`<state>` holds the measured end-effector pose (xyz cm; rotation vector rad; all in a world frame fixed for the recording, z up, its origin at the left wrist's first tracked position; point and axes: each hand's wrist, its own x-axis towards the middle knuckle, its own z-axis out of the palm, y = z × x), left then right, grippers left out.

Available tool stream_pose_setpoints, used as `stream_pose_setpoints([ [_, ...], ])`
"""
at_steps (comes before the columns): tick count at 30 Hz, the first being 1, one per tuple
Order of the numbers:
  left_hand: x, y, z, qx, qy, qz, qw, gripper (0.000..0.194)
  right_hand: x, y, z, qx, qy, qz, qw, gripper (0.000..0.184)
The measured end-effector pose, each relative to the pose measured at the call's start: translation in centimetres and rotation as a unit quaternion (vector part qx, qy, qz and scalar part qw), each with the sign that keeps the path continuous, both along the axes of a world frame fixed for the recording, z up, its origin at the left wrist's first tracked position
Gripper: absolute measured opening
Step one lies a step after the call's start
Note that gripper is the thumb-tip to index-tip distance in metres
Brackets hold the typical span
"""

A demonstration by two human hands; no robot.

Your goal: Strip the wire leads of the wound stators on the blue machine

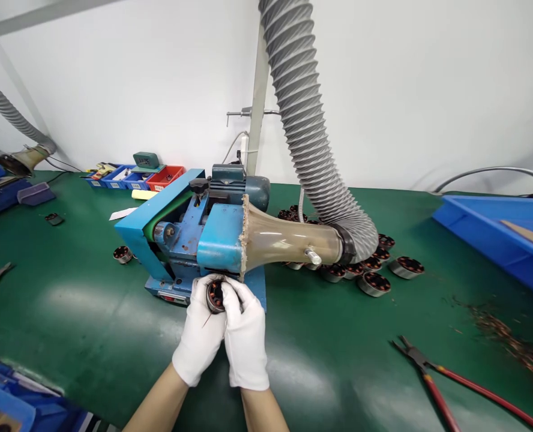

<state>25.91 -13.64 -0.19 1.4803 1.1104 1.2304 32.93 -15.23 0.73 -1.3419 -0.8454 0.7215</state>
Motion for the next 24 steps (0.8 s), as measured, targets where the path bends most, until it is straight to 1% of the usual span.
stream_pose_setpoints([
  [4,0.3,0.1,0.3,-0.013,-0.024,-0.005,1.000,0.030,0.0,0.1,0.4,-0.002,0.008,0.001,1.000,0.020],
  [6,0.0,-0.5,0.4,-0.031,-0.041,-0.007,0.999,0.031,-0.2,-0.4,0.3,-0.004,-0.003,-0.001,1.000,0.020],
  [7,-0.3,-1.0,0.4,-0.042,-0.052,-0.014,0.998,0.032,-0.4,-1.0,0.1,-0.007,-0.015,-0.002,1.000,0.020],
  [9,-1.6,-2.4,0.3,-0.073,-0.090,-0.046,0.992,0.036,-0.8,-2.7,-0.4,-0.004,-0.058,0.002,0.998,0.018],
  [11,-3.3,-3.9,0.1,-0.119,-0.171,-0.091,0.974,0.043,-1.4,-4.7,-0.9,0.018,-0.101,0.022,0.995,0.019],
  [13,-5.2,-4.9,-0.1,-0.183,-0.276,-0.126,0.935,0.053,-1.6,-6.4,-1.4,0.044,-0.119,0.036,0.991,0.025],
  [15,-6.8,-5.5,0.1,-0.255,-0.370,-0.155,0.880,0.055,-1.5,-7.4,-1.8,0.040,-0.126,0.038,0.990,0.031],
  [17,-7.9,-5.7,0.5,-0.312,-0.441,-0.187,0.820,0.054,-1.3,-7.4,-2.3,0.014,-0.137,0.052,0.989,0.034],
  [18,-8.3,-5.7,0.8,-0.330,-0.470,-0.197,0.795,0.054,-1.3,-7.1,-2.6,-0.001,-0.140,0.068,0.988,0.035],
  [19,-8.6,-5.6,1.0,-0.338,-0.493,-0.198,0.777,0.054,-1.3,-6.7,-3.0,-0.012,-0.139,0.083,0.987,0.037],
  [20,-9.0,-5.6,1.2,-0.335,-0.510,-0.189,0.769,0.054,-1.4,-6.3,-3.4,-0.023,-0.135,0.097,0.986,0.039],
  [21,-9.3,-5.5,1.3,-0.322,-0.520,-0.170,0.773,0.053,-1.6,-5.9,-3.9,-0.036,-0.132,0.111,0.984,0.040],
  [22,-9.8,-5.3,1.2,-0.298,-0.518,-0.141,0.789,0.052,-1.9,-5.5,-4.5,-0.047,-0.129,0.124,0.983,0.040],
  [23,-10.5,-5.1,0.9,-0.268,-0.498,-0.108,0.818,0.052,-2.1,-5.2,-5.2,-0.055,-0.127,0.136,0.981,0.040],
  [24,-11.4,-4.7,0.5,-0.236,-0.453,-0.073,0.857,0.054,-2.2,-5.0,-5.9,-0.057,-0.123,0.147,0.980,0.040],
])
